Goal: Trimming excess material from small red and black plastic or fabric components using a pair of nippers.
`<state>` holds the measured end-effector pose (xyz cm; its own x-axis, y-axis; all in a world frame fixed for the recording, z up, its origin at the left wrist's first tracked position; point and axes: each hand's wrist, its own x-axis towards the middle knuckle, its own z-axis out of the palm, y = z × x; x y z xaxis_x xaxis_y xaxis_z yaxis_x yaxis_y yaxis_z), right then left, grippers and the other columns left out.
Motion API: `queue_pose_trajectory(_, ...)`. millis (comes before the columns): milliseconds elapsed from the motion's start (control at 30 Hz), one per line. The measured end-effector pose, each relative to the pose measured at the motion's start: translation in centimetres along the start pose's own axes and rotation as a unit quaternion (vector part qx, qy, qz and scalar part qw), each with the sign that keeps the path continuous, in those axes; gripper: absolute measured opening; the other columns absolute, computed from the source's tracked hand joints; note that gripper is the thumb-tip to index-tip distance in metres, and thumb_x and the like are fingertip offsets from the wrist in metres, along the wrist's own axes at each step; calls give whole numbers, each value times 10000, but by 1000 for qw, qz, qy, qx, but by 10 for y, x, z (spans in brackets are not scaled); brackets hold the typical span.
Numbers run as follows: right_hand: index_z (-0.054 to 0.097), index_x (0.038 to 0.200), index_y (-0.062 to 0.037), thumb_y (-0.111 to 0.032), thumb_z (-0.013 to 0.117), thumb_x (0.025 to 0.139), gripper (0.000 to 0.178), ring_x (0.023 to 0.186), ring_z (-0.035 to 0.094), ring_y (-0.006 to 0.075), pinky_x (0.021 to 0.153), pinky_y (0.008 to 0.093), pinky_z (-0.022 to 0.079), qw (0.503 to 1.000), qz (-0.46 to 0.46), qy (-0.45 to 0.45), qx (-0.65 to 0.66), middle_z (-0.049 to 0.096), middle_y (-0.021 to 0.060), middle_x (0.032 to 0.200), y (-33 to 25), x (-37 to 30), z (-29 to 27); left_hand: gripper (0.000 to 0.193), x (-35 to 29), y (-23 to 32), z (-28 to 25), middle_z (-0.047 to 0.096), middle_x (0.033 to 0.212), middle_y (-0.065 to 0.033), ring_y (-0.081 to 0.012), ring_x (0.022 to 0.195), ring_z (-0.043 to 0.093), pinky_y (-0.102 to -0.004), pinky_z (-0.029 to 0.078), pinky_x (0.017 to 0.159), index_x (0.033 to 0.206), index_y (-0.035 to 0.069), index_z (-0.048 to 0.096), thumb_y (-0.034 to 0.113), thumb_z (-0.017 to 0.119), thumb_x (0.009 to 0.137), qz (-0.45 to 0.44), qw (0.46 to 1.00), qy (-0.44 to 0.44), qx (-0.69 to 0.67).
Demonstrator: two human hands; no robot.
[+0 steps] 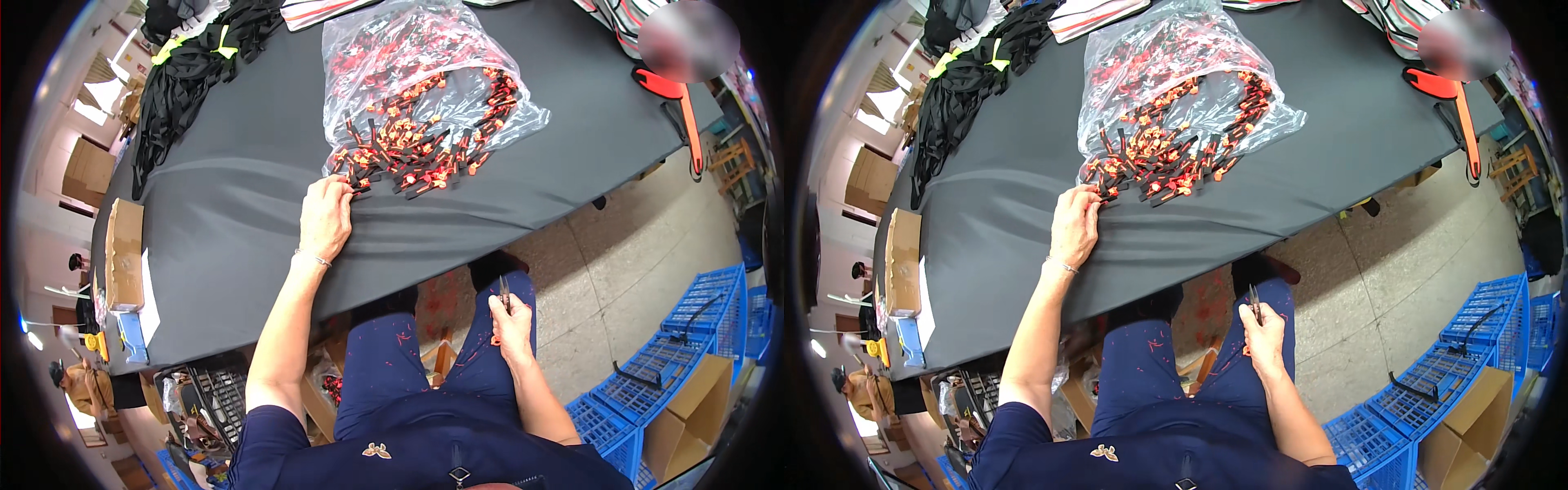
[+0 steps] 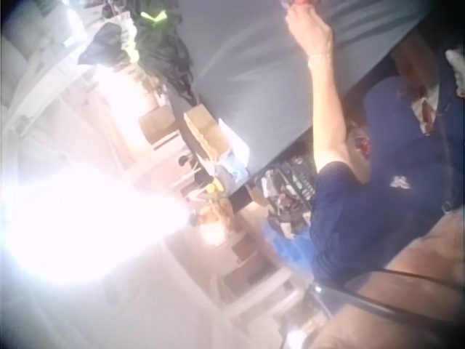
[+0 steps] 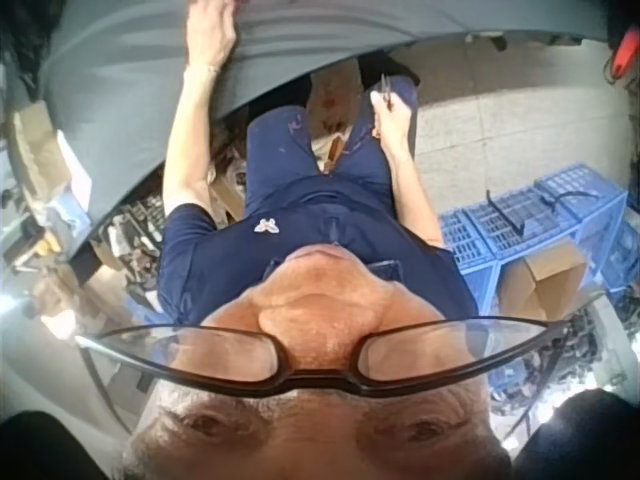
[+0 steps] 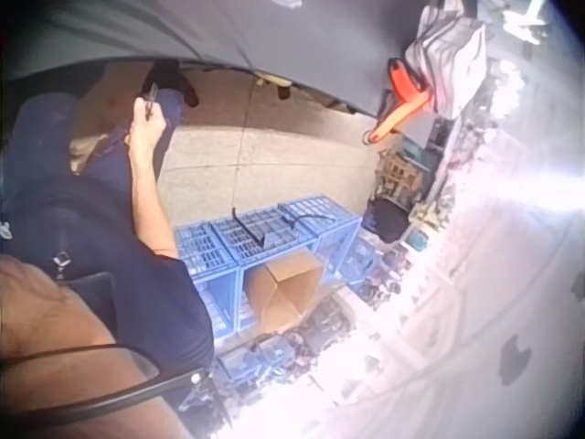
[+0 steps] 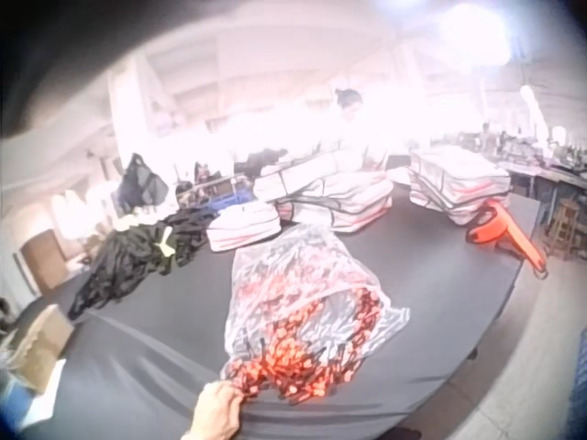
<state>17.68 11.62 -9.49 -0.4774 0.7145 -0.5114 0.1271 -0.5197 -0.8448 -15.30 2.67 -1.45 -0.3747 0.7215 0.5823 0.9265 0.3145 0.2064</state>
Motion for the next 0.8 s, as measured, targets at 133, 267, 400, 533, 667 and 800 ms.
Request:
queue_pose_trajectory(133,462,680,-125,-168,607,864,238,409,293,-12,350,170,214,1000,-14,25,-2,371,-92,532,-2,-3,0,66,-6,33,-7,617,831,-94,-196,727,601,-292,479,680,927,28,552,57,514,882,-199,957,56,-203)
queue_pose_trajectory(267,501,716,-109,-157,609,861,187,412,315,-8,357,167,231,995,-77,49,-30,388,-85,536,-23,-17,14,130,-19,96,-17,587,723,-38,-75,601,538,-213,464,566,933,15,544,134,493,921,-359,762,3,-540)
queue_pose_trajectory(400,566,830,-50,-112,636,836,94,548,396,0,485,159,313,986,-165,-17,-22,481,-68,655,-57,-42,31,150,-63,159,-25,583,718,-24,-58,567,527,-205,462,525,953,15,552,151,498,921,-352,698,-178,-598)
queue_pose_trajectory(533,575,857,-17,-56,623,834,66,628,445,4,565,159,369,980,-190,-57,-27,530,-54,713,-70,-55,38,171,-88,184,-33,617,778,-29,-59,624,558,-200,483,582,993,14,573,157,549,901,-375,634,-263,-623)
queue_pose_trajectory(667,566,827,-8,-48,607,839,59,589,438,10,524,172,366,974,-212,-46,-68,534,-47,672,-75,-56,39,212,-92,183,-40,651,876,-80,-91,707,601,-226,510,660,1043,-13,568,116,583,875,-366,591,-253,-673)
queue_pose_trajectory(800,572,972,0,-65,643,819,181,635,464,18,579,172,394,973,-206,-55,-93,551,-32,743,-76,-58,39,202,-97,179,-52,655,859,-96,-107,686,610,-229,512,641,1026,-2,579,94,602,850,-438,533,-236,-685)
